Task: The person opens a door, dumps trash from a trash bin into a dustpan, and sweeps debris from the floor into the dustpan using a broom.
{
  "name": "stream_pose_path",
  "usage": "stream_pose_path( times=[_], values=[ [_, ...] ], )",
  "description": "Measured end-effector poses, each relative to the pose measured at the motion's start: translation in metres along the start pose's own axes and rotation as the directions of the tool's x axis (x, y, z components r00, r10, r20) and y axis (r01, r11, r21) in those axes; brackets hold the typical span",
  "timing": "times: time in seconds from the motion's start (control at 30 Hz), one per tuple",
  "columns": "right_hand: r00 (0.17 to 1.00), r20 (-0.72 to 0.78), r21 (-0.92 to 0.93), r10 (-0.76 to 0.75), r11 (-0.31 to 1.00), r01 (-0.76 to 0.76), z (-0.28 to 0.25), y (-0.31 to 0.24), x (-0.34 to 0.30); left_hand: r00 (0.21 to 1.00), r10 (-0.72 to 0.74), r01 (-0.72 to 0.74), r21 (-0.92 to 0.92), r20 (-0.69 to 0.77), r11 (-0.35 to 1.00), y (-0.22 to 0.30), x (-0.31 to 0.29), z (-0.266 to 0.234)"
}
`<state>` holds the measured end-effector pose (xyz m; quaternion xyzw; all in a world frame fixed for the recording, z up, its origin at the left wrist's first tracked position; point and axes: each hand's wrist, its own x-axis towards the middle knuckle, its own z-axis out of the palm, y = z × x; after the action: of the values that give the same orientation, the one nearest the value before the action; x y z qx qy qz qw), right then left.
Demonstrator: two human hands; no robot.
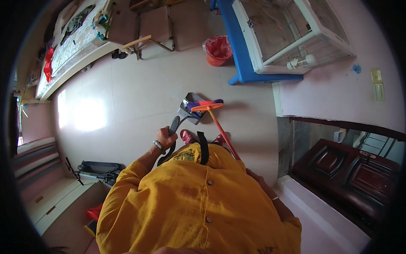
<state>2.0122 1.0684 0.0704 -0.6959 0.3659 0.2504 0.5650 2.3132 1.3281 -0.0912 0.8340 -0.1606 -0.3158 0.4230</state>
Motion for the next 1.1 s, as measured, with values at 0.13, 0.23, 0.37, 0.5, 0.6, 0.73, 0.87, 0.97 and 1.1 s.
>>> stream_pose_path(
  times=[0.13, 0.23, 0.37, 0.5, 0.6, 0.73, 0.87, 0.97, 1.1],
  values=[
    [0.994, 0.004, -0.017, -0.111, 0.994, 0.111, -0.014, 0.037, 0.011, 0.999, 0.009, -0.009, -0.007, -0.046, 1.0, 0.012, -0.003, 0.017],
    [0.975, 0.049, -0.057, -0.217, 0.974, 0.219, -0.028, 0.065, 0.027, 0.992, -0.108, 0.102, -0.091, -0.071, 0.991, 0.006, -0.009, 0.03],
    [0.912, 0.127, -0.104, -0.389, 0.91, 0.402, -0.055, 0.077, 0.037, 0.97, -0.215, 0.183, -0.24, -0.113, 0.953, 0.033, -0.031, 0.025],
    [0.781, 0.212, -0.143, -0.588, 0.772, 0.62, -0.082, 0.045, 0.053, 0.934, -0.317, 0.25, -0.327, -0.168, 0.911, 0.029, -0.052, 0.016],
    [0.974, 0.212, -0.269, -0.082, 0.953, 0.138, -0.077, -0.012, 0.084, 0.911, -0.359, 0.261, -0.393, -0.201, 0.882, 0.019, -0.069, 0.005],
    [0.95, 0.302, -0.074, 0.081, 0.995, -0.061, -0.042, -0.07, 0.139, 0.883, -0.4, 0.278, -0.413, -0.246, 0.867, -0.011, -0.092, -0.01],
    [0.926, 0.37, -0.189, -0.078, 0.969, 0.157, 0.004, -0.095, 0.226, 0.871, -0.374, 0.234, -0.4, -0.318, 0.886, -0.059, -0.114, -0.017],
    [0.913, 0.404, -0.228, -0.061, 0.959, 0.166, 0.049, -0.134, 0.274, 0.842, -0.413, 0.272, -0.387, -0.348, 0.881, -0.072, -0.136, -0.031],
    [0.915, 0.404, -0.288, -0.028, 0.945, 0.156, 0.099, -0.157, 0.335, 0.786, -0.455, 0.262, -0.442, -0.418, 0.858, -0.077, -0.162, -0.052]
  ],
)
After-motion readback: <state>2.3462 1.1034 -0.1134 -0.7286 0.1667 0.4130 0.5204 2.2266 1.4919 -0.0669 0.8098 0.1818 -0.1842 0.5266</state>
